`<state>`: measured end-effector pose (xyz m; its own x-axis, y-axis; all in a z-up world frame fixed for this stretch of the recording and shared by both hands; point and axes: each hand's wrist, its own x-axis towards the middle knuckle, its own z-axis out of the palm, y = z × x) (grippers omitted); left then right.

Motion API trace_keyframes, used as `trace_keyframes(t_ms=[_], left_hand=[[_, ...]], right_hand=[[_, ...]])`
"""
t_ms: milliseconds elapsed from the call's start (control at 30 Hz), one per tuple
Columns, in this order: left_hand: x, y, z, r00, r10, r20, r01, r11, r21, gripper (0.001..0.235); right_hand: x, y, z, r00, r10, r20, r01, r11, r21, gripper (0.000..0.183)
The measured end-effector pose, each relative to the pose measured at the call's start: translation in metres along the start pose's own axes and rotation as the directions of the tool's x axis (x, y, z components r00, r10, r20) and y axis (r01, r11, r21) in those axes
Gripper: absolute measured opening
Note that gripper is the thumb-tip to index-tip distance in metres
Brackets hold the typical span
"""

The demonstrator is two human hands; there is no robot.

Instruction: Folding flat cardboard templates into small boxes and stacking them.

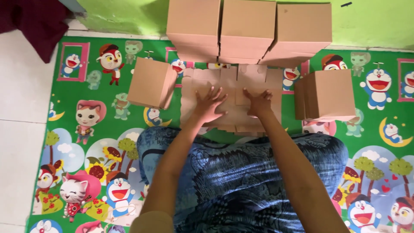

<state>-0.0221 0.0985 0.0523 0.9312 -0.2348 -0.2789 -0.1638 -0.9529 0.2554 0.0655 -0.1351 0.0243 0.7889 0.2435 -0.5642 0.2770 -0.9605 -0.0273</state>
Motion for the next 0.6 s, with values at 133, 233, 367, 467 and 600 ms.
trace_keyframes(t_ms=[133,233,367,467,600], left_hand=[[0.007,-0.003,0.009,0.997,-0.034,0.071,0.038,0.998,-0.058,0.07],[0.018,-0.012,0.018,0.994,-0.026,0.105,0.031,0.998,-0.048,0.073],[0.022,-0.026,0.033,0.993,-0.005,0.118,0.019,0.993,-0.117,0.074],[-0.003,-0.02,0.006,0.993,-0.087,0.085,0.102,0.976,-0.19,0.053],[-0.012,-0.044,0.027,0.976,-0.163,-0.145,0.147,0.982,-0.118,0.07]], right_hand=[[0.033,-0.015,0.052,0.992,0.032,-0.119,-0.016,0.991,0.132,0.113],[0.007,-0.061,0.031,0.989,-0.006,-0.145,0.029,0.987,0.159,0.109],[0.007,-0.079,0.041,0.989,-0.046,-0.141,0.06,0.994,0.096,0.112],[0.006,-0.063,0.045,0.987,-0.079,-0.137,0.088,0.994,0.061,0.113],[0.002,-0.059,0.028,0.983,-0.082,-0.162,0.098,0.991,0.095,0.104]])
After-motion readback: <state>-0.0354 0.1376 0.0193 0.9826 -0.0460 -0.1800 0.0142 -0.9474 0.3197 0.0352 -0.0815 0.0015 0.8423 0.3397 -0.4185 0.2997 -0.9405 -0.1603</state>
